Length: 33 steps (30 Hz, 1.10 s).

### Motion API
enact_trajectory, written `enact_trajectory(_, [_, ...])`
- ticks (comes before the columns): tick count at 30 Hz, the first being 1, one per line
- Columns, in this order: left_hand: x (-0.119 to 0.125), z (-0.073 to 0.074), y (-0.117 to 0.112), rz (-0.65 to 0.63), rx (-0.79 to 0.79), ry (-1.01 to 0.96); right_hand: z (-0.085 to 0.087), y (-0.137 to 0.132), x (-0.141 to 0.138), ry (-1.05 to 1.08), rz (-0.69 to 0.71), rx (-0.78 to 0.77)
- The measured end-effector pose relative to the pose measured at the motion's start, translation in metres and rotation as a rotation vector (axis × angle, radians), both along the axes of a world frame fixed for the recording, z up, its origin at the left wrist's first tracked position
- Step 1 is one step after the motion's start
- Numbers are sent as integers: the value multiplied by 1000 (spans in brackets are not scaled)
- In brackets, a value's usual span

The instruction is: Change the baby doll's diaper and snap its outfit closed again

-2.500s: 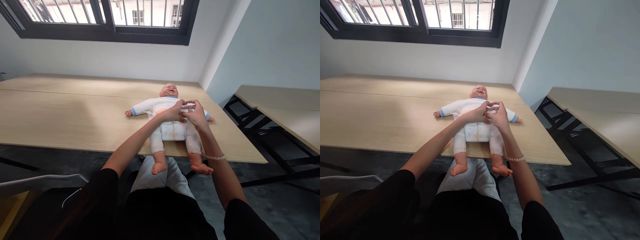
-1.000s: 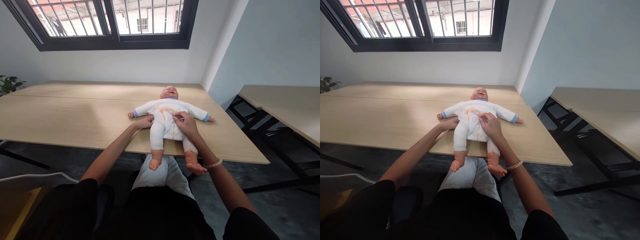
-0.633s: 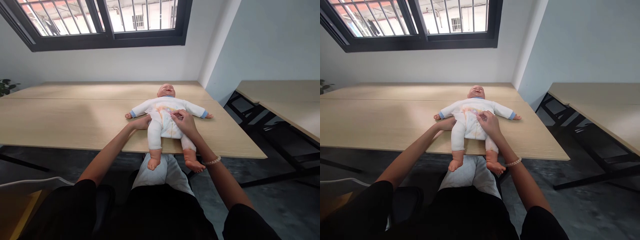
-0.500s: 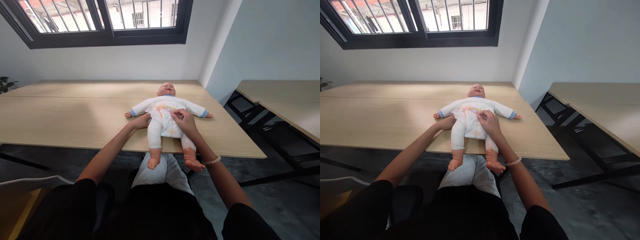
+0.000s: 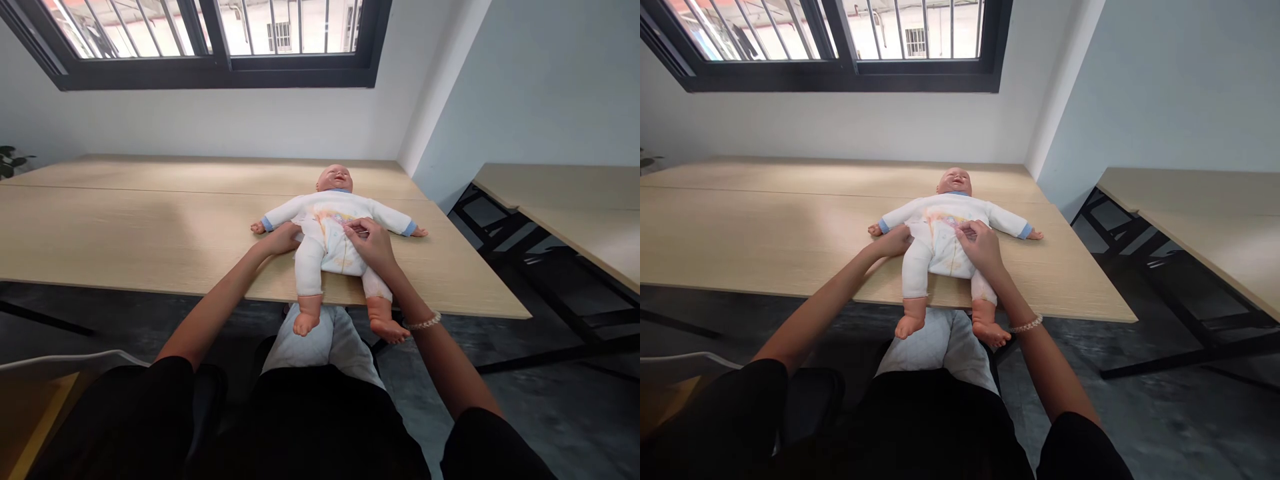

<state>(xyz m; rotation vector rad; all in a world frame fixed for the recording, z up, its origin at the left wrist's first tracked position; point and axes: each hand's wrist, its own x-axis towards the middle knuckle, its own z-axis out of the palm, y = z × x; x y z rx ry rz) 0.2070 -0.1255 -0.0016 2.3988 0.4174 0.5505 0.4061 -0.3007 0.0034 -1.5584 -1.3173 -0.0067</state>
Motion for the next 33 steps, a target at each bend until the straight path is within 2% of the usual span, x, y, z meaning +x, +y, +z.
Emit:
enact_trajectory(6, [-7,5,11,181,-108,-141,0,0,0,2,-4,6])
enact_trajectory(11, [-6,3,10,228,-374,-199,0,-1,-1,-2,-4,-8])
enact_trajectory(17, [-10,13,8,175,-694,-251,1,-1,-1,-1,-5,-10])
enact_trajectory(22, [-19,23,10,-18,-990,-281,1,-2,-1,-29,-3,8])
enact_trajectory(25, [-20,26,9,-71,-1112,-227,3,-2,0,-35,3,-36])
enact_trajectory(27, [-19,27,6,-57,-1142,-221,7,-2,0,-40,26,-82])
enact_trajectory(29, [-19,26,3,-31,-1107,-244,14,-2,-1,-88,43,-124])
enact_trajectory(33, [-19,23,4,41,-1042,-304,36,2,-13,-310,-5,-139])
